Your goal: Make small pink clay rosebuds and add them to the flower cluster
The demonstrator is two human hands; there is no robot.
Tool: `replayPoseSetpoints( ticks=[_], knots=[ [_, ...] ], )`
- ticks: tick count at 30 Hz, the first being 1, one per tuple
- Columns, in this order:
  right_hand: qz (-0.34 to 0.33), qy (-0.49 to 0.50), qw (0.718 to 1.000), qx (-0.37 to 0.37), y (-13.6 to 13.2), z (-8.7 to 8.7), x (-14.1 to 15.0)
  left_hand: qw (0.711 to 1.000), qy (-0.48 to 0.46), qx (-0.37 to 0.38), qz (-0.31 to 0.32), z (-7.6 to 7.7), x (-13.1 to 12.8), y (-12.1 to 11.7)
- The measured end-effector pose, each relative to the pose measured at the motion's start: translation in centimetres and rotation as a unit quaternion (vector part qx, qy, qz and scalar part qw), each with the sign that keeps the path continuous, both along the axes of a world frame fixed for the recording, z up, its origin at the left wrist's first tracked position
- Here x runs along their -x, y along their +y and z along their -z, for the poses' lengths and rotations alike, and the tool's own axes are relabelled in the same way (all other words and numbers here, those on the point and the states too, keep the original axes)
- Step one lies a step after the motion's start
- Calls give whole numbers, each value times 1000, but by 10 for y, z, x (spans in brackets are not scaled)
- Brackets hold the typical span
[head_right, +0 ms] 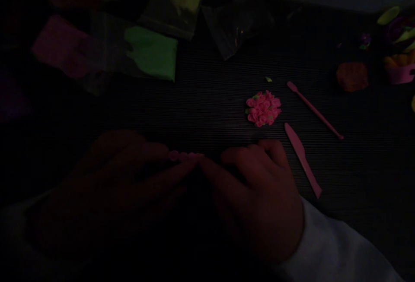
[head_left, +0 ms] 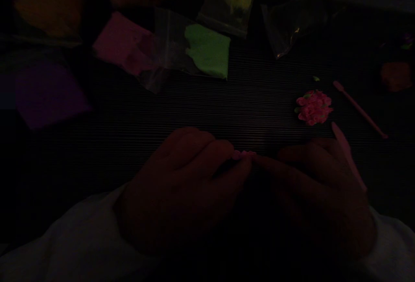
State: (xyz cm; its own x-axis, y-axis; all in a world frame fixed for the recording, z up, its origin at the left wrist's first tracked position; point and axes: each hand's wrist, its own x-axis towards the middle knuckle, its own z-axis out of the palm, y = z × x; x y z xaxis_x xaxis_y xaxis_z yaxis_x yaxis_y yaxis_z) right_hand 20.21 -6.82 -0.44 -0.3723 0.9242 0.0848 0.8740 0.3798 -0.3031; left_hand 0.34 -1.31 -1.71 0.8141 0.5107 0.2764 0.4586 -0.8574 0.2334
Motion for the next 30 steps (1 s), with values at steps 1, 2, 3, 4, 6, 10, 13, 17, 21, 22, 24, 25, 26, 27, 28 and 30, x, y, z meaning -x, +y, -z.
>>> replayPoseSetpoints(
  ticks=[1,2,3,4,6,10,13,17,21,22,24,25,26,27,28,30],
  knots=[
    [-1,1,1000,0,0,0,0,1000,-1,0,3,0,0,0],
    [1,2,1000,-3,0,0,-1,1000,0,0,3,0,0,0],
    [3,1,1000,-8,0,-1,-1,1000,-1,-1,1,0,0,0],
    [4,2,1000,-12,-1,-1,-1,1000,-4,-1,0,0,0,0],
    [3,6,1000,-8,-1,-2,-2,1000,-9,0,-2,-1,1,0],
    [0,6,1000,7,-2,-2,-1,1000,-13,0,0,-2,2,0],
    [5,1,1000,3,-2,-2,0,1000,-9,5,-7,-2,1,1],
    [-4,4,1000,3,-1,-1,-1,1000,-4,5,-7,-3,0,1],
    [1,13,1000,-5,-1,-1,-3,1000,0,0,-10,-3,-1,1],
    [1,15,1000,-6,-1,-1,-3,1000,0,0,-10,-3,-1,1],
    [1,13,1000,-6,-1,-1,-3,1000,0,0,-13,-3,-1,1],
    [1,10,1000,-7,-1,-1,-2,1000,0,-1,-14,-2,-1,1],
    [0,8,1000,-9,-1,-1,-2,1000,-2,-2,-13,-2,-1,1],
    [-2,8,1000,-8,-1,-1,-2,1000,-3,-2,-9,-2,0,1],
    [-3,7,1000,-6,-1,-1,-2,1000,-5,-3,-6,-2,0,0],
    [-4,4,1000,-1,-1,-1,-1,1000,-7,-1,-5,-3,0,0]
  ],
)
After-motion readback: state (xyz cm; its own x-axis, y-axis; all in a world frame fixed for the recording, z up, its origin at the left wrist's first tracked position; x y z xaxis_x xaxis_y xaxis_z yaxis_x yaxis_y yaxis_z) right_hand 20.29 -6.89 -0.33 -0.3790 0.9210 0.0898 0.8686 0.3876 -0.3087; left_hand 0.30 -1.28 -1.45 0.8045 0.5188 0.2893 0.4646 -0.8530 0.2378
